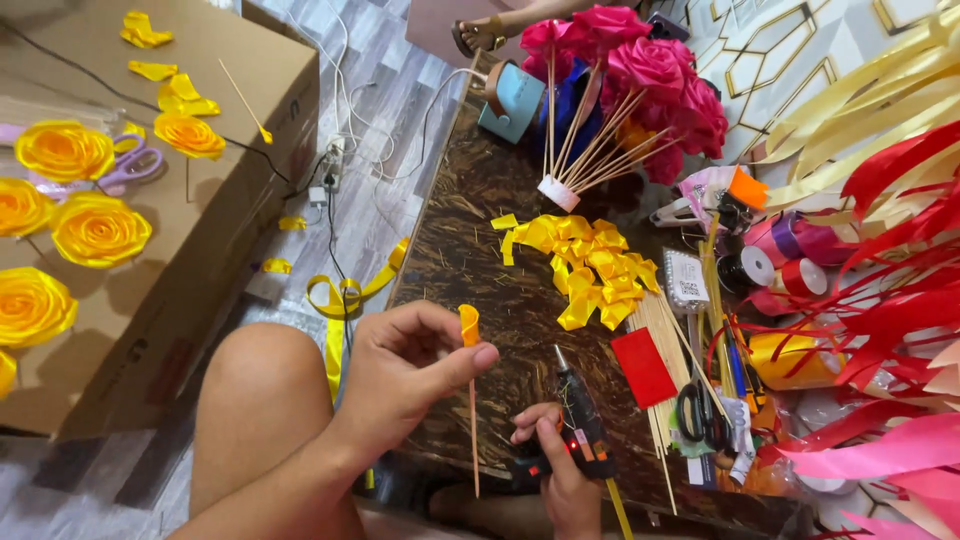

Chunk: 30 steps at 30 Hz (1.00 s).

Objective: The person sits on the floor and uses a hot glue gun to attach yellow ribbon pieces to a wooden stick, forming a paper rose. They repeatedly apply glue and wrap the ribbon around the stick to build the flower shape.

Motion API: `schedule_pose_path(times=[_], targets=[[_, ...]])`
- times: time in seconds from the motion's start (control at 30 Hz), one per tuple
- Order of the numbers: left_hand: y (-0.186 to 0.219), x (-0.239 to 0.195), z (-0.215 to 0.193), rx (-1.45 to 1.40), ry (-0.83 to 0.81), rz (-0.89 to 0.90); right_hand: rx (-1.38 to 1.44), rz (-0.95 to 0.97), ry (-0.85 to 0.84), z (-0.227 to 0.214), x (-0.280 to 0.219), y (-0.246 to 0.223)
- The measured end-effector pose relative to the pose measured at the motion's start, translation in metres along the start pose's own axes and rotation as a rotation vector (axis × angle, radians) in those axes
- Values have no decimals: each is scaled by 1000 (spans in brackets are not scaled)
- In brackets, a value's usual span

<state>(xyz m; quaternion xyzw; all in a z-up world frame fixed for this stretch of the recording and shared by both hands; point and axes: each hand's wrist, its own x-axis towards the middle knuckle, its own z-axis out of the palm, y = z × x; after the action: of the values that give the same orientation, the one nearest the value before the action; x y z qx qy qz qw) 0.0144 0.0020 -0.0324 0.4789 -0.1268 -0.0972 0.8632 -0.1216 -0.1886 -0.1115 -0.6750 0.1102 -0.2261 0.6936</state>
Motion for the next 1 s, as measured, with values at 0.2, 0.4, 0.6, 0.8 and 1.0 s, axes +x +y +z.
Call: schedule_pose_path(times=[0.2,0.4,0.6,0.8,1.0], targets=[[3,-1,9,173,-167,-117,-147,39,-116,-14,-2,6],[9,-11,19,56,-352,-266,38,216,1,-18,-12,20],[-3,-11,21,47,-365,-350,74,213,33,-11,-9,8],[10,-3,18,172,-360,-349,-387,338,-127,-26,0,1],[9,-6,20,136,-389,-224,-77,204,-104,-35,-17,27]])
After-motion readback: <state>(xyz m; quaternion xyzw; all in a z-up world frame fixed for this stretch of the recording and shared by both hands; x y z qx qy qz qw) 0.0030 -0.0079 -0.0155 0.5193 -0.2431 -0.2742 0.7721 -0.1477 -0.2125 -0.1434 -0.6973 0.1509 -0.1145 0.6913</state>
